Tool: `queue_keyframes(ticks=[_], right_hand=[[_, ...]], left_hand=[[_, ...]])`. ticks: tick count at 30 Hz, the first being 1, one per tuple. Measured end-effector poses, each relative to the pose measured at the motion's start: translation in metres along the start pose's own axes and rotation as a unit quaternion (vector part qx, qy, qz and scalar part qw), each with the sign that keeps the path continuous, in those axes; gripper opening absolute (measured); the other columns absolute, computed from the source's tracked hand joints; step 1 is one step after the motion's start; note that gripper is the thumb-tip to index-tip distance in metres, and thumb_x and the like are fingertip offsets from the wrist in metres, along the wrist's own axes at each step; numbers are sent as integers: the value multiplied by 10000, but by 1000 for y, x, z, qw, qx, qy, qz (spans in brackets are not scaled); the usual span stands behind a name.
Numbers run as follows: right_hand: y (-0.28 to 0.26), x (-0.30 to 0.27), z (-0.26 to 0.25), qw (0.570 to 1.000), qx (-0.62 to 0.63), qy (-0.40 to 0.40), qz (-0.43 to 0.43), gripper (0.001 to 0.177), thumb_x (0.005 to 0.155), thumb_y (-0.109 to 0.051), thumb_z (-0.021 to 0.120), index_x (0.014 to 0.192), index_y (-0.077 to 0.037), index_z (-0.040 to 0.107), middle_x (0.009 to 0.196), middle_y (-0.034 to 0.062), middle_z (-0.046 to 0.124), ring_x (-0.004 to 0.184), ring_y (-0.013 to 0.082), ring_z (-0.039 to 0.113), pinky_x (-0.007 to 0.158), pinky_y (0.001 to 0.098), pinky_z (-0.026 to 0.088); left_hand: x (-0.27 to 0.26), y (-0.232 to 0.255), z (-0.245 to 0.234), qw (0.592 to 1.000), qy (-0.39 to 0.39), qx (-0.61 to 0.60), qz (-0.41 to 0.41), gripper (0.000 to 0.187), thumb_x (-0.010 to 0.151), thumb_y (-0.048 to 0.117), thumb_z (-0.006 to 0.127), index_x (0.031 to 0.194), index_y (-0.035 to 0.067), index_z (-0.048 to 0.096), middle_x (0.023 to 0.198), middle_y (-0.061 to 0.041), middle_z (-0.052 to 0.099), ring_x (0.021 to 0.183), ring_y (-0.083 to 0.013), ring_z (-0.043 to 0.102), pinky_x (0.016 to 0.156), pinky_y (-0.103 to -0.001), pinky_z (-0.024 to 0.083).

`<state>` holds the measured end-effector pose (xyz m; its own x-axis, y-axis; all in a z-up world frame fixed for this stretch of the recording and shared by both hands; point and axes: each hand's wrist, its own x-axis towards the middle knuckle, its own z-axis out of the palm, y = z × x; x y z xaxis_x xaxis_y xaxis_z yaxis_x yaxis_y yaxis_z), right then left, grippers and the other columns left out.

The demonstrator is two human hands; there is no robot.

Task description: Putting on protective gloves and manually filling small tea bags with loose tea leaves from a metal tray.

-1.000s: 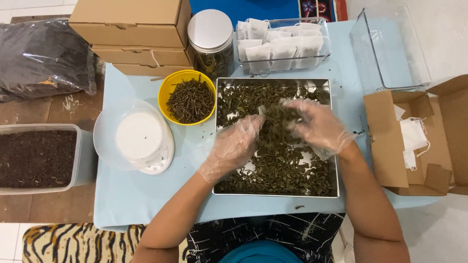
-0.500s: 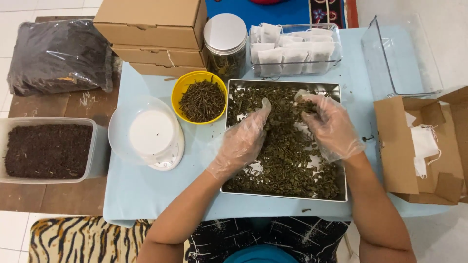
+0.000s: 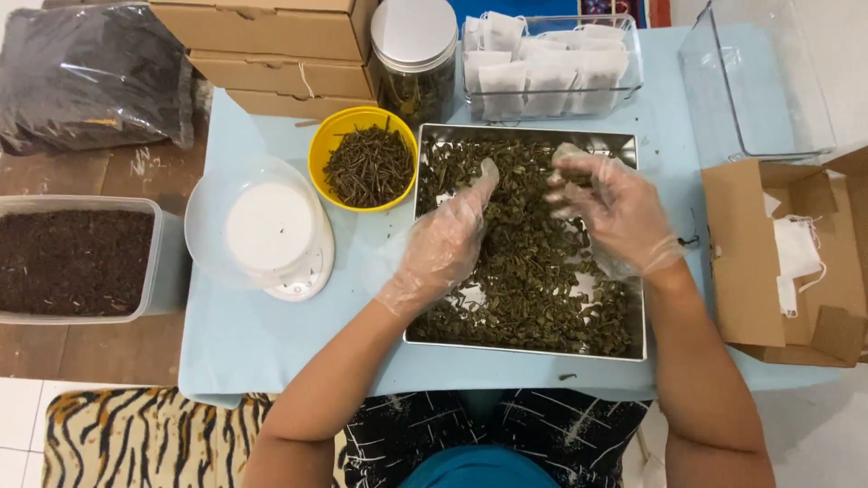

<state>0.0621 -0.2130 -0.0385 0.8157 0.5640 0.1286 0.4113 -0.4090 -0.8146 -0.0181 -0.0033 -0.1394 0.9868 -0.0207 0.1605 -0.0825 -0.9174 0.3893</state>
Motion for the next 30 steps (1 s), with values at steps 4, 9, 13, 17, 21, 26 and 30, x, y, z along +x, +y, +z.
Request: queue_keyframes(ticks=[4, 9, 13, 17, 21, 26, 30], right_hand=[[-5, 4, -7, 997, 61, -48, -3, 338, 939, 46, 556, 1274, 0, 559, 1430, 281, 508, 1133, 407, 627, 884, 481, 571], [4, -1, -8, 998, 59, -9, -21, 238, 952, 1, 618, 1190, -10, 608, 1335, 239, 591, 1145, 373, 637, 898, 462, 570], [9, 1, -11, 999, 7, 16, 28, 179, 988, -55, 634, 1163, -16, 639, 1195, 189, 650, 1020, 279, 660, 854, 364, 559], [-15, 2, -13, 993, -96, 12, 60, 172, 994, -46, 634, 1148, 18, 679, 1073, 219, 689, 910, 296, 679, 814, 382, 561], [-6, 3, -7, 980, -199, 29, -2, 194, 962, -62, 697, 1145, 2, 706, 972, 181, 665, 885, 288, 651, 786, 377, 548], [26, 6, 0, 906, -418, -55, -12, 246, 1053, -77, 502, 1223, -86, 679, 998, 99, 686, 729, 188, 604, 577, 284, 535], [18, 16, 5, 868, -454, -173, 103, 398, 1013, -34, 412, 1320, -178, 622, 1106, 65, 688, 702, 160, 609, 507, 251, 522]], left_hand=[[1, 9, -26, 992, 94, 5, 87, 678, 926, 22, 567, 1560, 117, 346, 1395, -123, 602, 952, -234, 711, 632, -289, 594], [0, 33, -62, 994, 84, 22, 61, 565, 1029, 160, 490, 1565, 108, 316, 1389, -180, 585, 839, -225, 682, 596, -311, 579], [6, 34, -64, 1000, 8, 9, 27, 619, 986, 41, 480, 1572, 130, 300, 1405, -197, 578, 967, -242, 698, 649, -305, 604], [12, 38, -74, 999, -43, -7, -16, 596, 945, -49, 465, 1512, 120, 394, 1372, -255, 585, 1008, -277, 713, 667, -319, 623], [11, 32, -56, 996, -14, -58, -65, 580, 965, -44, 445, 1533, 48, 366, 1415, -257, 556, 1033, -286, 693, 736, -354, 600], [20, 2, -17, 997, 66, -33, 30, 544, 930, -108, 506, 1423, 120, 524, 1504, -145, 504, 1321, -234, 558, 932, -354, 584], [16, 18, -43, 996, 75, 28, 40, 635, 878, -192, 510, 1438, 107, 514, 1475, -152, 527, 1300, -204, 575, 977, -345, 559]])
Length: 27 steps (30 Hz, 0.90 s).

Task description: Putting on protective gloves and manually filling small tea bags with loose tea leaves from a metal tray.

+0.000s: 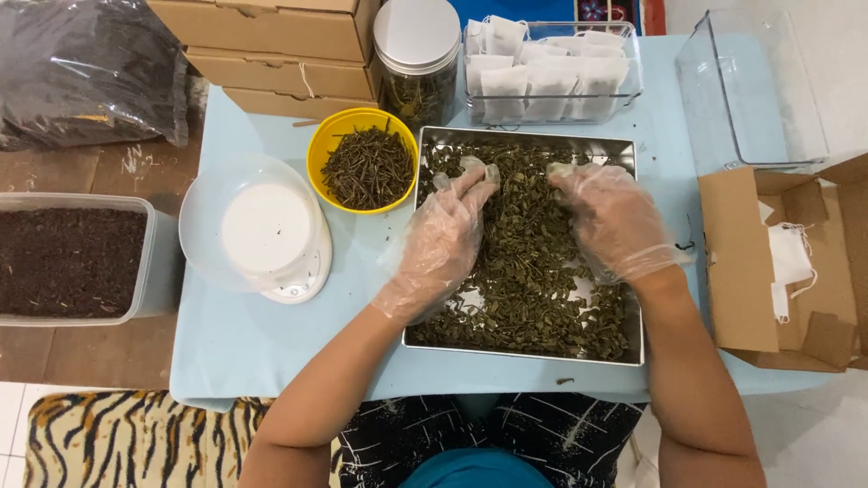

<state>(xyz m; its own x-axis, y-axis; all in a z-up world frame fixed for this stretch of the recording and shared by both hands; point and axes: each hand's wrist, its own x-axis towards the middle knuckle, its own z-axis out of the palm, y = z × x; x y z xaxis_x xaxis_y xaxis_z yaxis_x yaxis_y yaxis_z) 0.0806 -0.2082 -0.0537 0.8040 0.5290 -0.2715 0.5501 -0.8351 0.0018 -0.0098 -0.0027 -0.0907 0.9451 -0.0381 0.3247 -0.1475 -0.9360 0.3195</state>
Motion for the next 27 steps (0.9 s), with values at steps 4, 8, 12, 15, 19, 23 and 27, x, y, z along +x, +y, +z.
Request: queue_keyframes(ticks=[4, 8, 12, 15, 19, 23, 27], right_hand=[[-14, -13, -30, 993, 65, 80, -65, 343, 1028, -68, 467, 1321, -167, 616, 1163, 61, 617, 860, 183, 595, 631, 271, 529], [-18, -25, -35, 982, 130, 8, -138, 510, 948, 12, 468, 1430, -152, 505, 1432, 106, 526, 1253, 331, 513, 1018, 477, 485], [2, -14, -2, 964, 164, 79, -193, 293, 965, -127, 551, 1238, -120, 659, 1209, 82, 673, 1124, 254, 621, 996, 395, 505], [4, -15, -1, 941, 253, 106, -199, 168, 936, -17, 577, 987, -45, 735, 908, 132, 731, 874, 271, 719, 773, 340, 607], [8, -19, -5, 919, 322, 162, -162, 157, 926, 57, 555, 1013, 56, 686, 873, 201, 688, 493, 234, 615, 384, 268, 502], [17, -21, -5, 922, 335, 157, -114, 258, 961, 59, 470, 1101, 66, 688, 901, 213, 696, 338, 156, 515, 254, 249, 421], [8, -27, -10, 933, 289, 179, -112, 258, 975, 28, 498, 1150, 54, 687, 962, 239, 696, 335, 157, 506, 251, 258, 409]], left_hand=[[1, 3, -8, 998, -35, -39, -21, 530, 940, -20, 513, 1451, 123, 497, 1502, -109, 499, 1332, -225, 534, 1016, -388, 534], [-1, 5, -16, 992, -82, -86, -51, 452, 1020, 200, 519, 1467, 144, 476, 1536, -54, 463, 1373, -250, 480, 1067, -443, 501], [4, 7, -28, 980, -184, -76, 22, 695, 950, 466, 607, 1525, 148, 382, 1539, -131, 430, 1398, -316, 437, 1077, -481, 472], [2, 6, -24, 958, -284, 7, 29, 1003, 821, 615, 724, 1601, 223, 231, 1492, -150, 462, 1320, -390, 476, 924, -543, 555], [-6, 3, -12, 983, -181, 16, 20, 458, 933, 258, 685, 1342, 92, 562, 1195, -134, 630, 1080, -318, 626, 752, -479, 633], [-10, -19, 24, 996, -78, 46, -3, 368, 1012, 145, 565, 1380, 168, 582, 1078, -124, 705, 853, -211, 715, 597, -389, 652], [1, 5, -35, 974, -129, -163, -85, 555, 1033, 315, 535, 1559, 265, 365, 1429, -167, 566, 1288, -366, 558, 900, -574, 577]])
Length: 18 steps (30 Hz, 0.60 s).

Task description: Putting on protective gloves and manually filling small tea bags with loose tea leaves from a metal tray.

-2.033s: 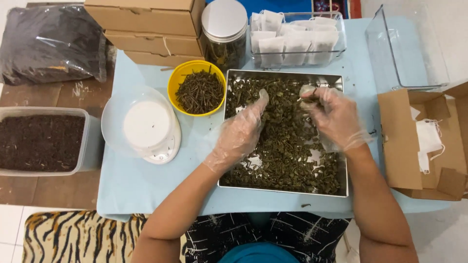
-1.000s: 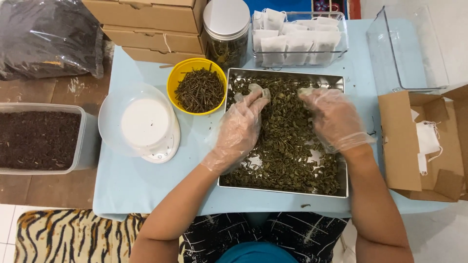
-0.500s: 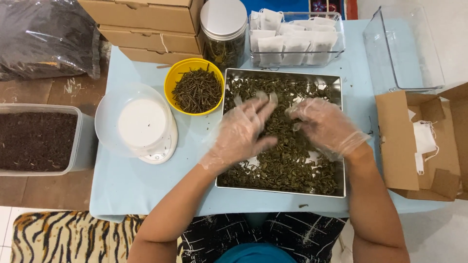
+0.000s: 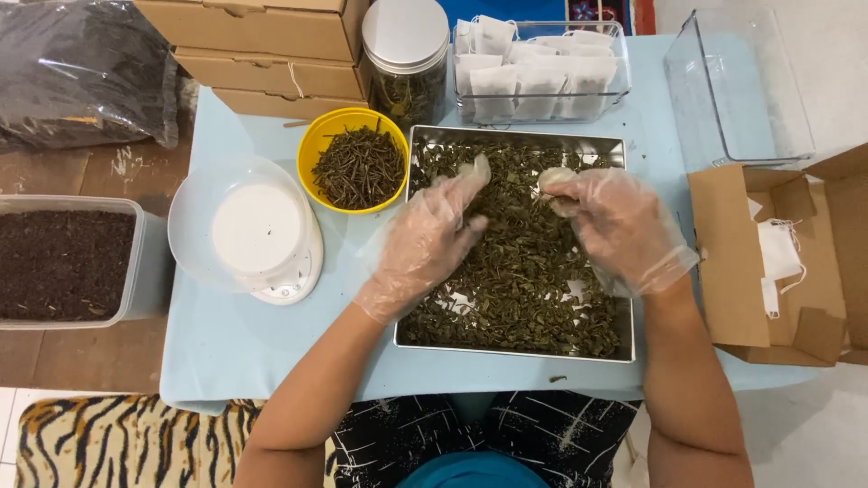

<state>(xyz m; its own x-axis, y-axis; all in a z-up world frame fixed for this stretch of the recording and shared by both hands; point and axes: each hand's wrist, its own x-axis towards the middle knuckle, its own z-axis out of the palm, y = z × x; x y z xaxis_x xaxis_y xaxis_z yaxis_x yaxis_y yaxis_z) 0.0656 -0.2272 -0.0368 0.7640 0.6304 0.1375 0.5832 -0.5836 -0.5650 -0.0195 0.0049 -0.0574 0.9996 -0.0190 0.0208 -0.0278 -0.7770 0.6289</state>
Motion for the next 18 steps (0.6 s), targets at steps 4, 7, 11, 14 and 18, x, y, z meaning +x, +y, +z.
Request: queue_keyframes(ticks=[4, 7, 11, 14, 18], right_hand=[[-13, -2, -9, 1000, 18, 9, -5, 210, 980, 1, 534, 1116, 57, 685, 985, 253, 689, 407, 187, 532, 333, 271, 437], [-19, -2, -16, 999, 33, 16, -10, 176, 984, -22, 565, 1087, 60, 682, 1005, 264, 683, 468, 213, 554, 402, 282, 460], [-13, -2, -10, 999, -28, -12, 35, 181, 975, -95, 624, 1130, -40, 702, 1127, 162, 662, 507, 151, 511, 476, 266, 462], [-22, 1, -3, 981, -161, 60, -94, 237, 958, -129, 657, 1190, -103, 699, 1048, 122, 652, 1048, 297, 601, 875, 378, 466], [-22, 6, 2, 984, -86, -36, -149, 193, 891, -112, 672, 1083, -100, 673, 1059, 102, 642, 1074, 328, 600, 954, 453, 491]], left_hand=[[-7, 16, -22, 990, 37, 58, 124, 666, 951, 423, 659, 1487, 100, 432, 1350, -209, 605, 1215, -345, 614, 935, -500, 579], [-9, 23, -31, 982, 44, 84, 165, 692, 924, 513, 652, 1423, 60, 492, 1307, -220, 632, 1192, -348, 632, 927, -488, 587], [-9, 18, -27, 968, 68, 90, 222, 630, 954, 580, 531, 1302, 60, 603, 1305, -223, 626, 1203, -376, 622, 926, -509, 586], [-6, 6, -14, 959, 54, 97, 260, 622, 1021, 605, 336, 1461, 196, 497, 1408, -195, 542, 1299, -382, 536, 1011, -546, 535], [-10, 7, -14, 944, 22, 123, 304, 602, 1033, 604, 281, 1452, 224, 487, 1389, -212, 513, 1323, -399, 493, 1048, -572, 499]])
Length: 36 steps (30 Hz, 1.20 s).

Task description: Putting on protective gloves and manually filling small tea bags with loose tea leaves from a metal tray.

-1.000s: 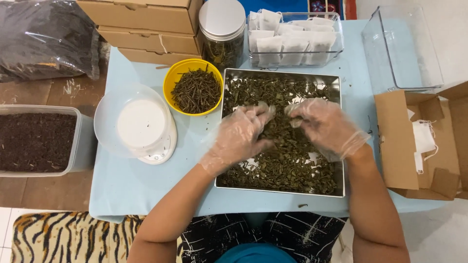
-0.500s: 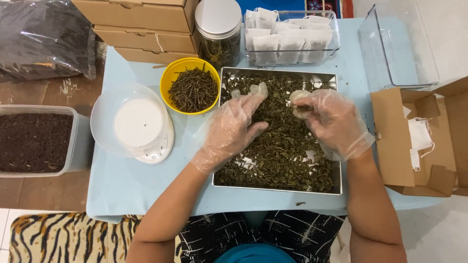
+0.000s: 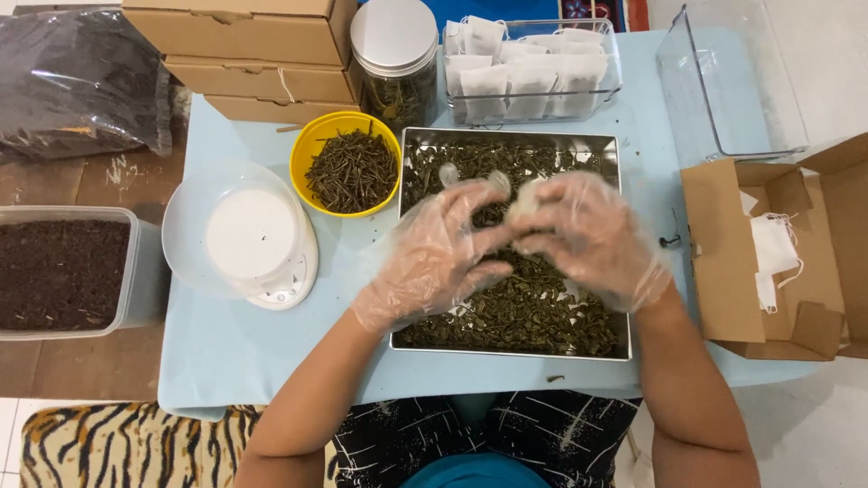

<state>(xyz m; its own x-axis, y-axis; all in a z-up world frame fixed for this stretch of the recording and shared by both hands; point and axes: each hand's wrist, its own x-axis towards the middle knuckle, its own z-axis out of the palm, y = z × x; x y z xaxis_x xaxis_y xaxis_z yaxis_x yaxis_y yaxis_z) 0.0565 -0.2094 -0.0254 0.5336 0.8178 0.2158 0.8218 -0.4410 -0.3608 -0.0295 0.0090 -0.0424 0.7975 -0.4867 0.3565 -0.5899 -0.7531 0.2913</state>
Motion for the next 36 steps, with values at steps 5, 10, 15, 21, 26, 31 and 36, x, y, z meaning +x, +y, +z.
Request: queue_keyframes(ticks=[5, 10, 15, 21, 26, 31, 36], right_hand=[[-9, -1, -10, 984, 144, -78, 66, 123, 898, -59, 599, 938, -106, 706, 900, 45, 663, 903, 224, 661, 938, 409, 493], [17, -22, 17, 996, 91, 0, -16, 97, 920, -197, 605, 919, -125, 669, 998, 63, 596, 1090, 267, 569, 1011, 426, 450], [19, -25, 14, 998, 58, -17, -22, 145, 953, -243, 583, 900, -134, 662, 997, 47, 615, 1068, 246, 590, 1029, 415, 460], [19, -24, 16, 999, 0, -10, -47, 156, 953, -229, 590, 868, -126, 670, 971, 49, 629, 1030, 233, 624, 983, 393, 488], [27, -29, 33, 992, 63, 64, -86, 124, 950, -216, 605, 931, -108, 664, 1060, 53, 596, 1082, 197, 589, 1037, 369, 440], [37, -32, 50, 981, 109, 118, -110, 123, 947, -205, 617, 979, -95, 660, 1126, 56, 571, 1121, 170, 563, 1078, 350, 404], [33, -27, 44, 962, 160, 169, -140, 143, 945, -195, 628, 1027, -82, 655, 1192, 59, 545, 1161, 143, 537, 1119, 332, 367]], left_hand=[[-1, 5, 4, 998, 15, -49, 22, 486, 1020, 561, 390, 1270, 186, 573, 1345, -169, 497, 1347, -351, 461, 1124, -585, 420], [4, 9, -8, 997, -37, -65, 9, 472, 992, 501, 515, 1356, 204, 556, 1384, -158, 508, 1367, -330, 448, 1174, -566, 361], [3, 4, 3, 995, -19, -95, 30, 459, 977, 452, 573, 1358, 197, 568, 1379, -182, 501, 1374, -354, 435, 1183, -578, 327], [1, 6, 5, 995, 12, -103, 10, 494, 956, 455, 614, 1384, 212, 566, 1460, -176, 450, 1404, -366, 397, 1167, -588, 349], [-3, 0, 3, 993, 41, -103, 41, 490, 954, 469, 606, 1394, 260, 563, 1485, -146, 443, 1430, -326, 383, 1192, -543, 345], [-2, 2, 6, 993, 54, -101, 42, 411, 973, 506, 541, 1279, 243, 619, 1480, -144, 439, 1419, -326, 385, 1173, -537, 365], [-1, 1, 5, 997, 21, -76, 28, 451, 987, 523, 504, 1352, 272, 585, 1464, -137, 477, 1414, -315, 417, 1177, -527, 370]])
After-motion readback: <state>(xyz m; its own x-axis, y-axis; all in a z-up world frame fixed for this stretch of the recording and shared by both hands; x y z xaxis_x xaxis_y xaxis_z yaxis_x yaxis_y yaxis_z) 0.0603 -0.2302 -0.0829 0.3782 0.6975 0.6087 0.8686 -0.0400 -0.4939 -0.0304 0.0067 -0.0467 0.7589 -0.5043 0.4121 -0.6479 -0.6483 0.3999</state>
